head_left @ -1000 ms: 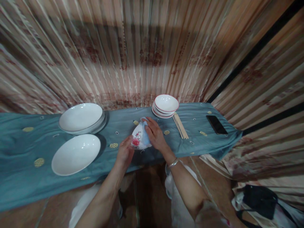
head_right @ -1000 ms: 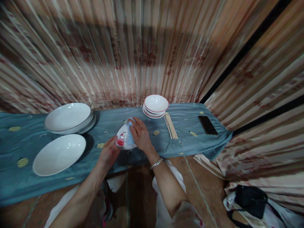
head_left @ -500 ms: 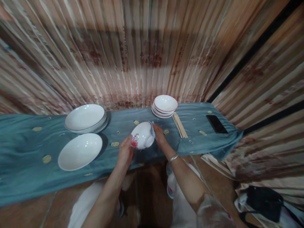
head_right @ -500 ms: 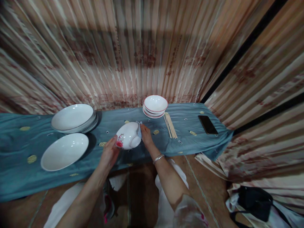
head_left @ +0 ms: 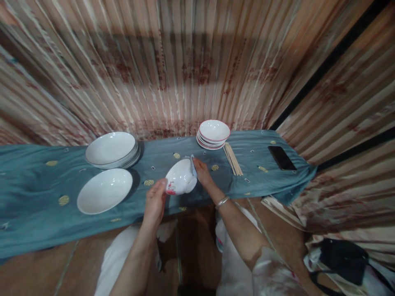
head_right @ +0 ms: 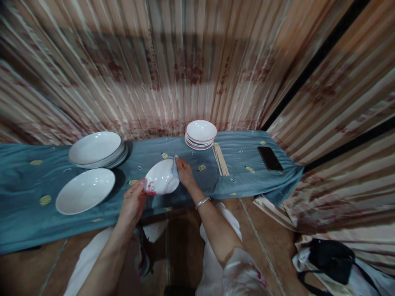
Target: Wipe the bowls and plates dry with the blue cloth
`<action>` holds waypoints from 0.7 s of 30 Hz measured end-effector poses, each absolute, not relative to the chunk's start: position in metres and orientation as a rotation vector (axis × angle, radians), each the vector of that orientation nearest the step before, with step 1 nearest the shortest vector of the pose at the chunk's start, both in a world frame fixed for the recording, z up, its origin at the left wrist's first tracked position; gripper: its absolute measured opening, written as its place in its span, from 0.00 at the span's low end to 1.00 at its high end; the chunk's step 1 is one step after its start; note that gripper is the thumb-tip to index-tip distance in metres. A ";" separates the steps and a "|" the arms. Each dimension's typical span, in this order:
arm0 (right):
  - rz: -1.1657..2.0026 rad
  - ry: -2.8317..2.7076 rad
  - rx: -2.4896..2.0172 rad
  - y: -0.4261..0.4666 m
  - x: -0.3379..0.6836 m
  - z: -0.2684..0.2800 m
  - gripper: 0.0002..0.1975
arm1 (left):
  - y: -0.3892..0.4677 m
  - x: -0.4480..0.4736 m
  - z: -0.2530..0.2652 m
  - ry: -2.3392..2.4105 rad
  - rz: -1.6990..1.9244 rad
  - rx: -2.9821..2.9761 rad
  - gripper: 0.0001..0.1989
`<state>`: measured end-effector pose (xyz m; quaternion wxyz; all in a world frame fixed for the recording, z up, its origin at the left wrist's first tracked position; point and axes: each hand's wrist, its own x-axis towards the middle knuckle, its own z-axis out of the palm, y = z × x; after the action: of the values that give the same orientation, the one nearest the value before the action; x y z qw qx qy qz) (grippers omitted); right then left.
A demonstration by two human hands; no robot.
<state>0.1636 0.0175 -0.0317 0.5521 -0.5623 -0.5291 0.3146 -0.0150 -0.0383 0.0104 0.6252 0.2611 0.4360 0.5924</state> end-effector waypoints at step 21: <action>0.362 -1.608 -1.291 -0.015 0.154 0.005 0.23 | -0.037 -0.003 0.010 0.882 1.306 0.566 0.23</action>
<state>0.1540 -0.0147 0.0048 0.5004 -0.5338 -0.6651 0.1497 -0.0029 -0.0366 0.0102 0.6695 0.2513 0.3912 0.5793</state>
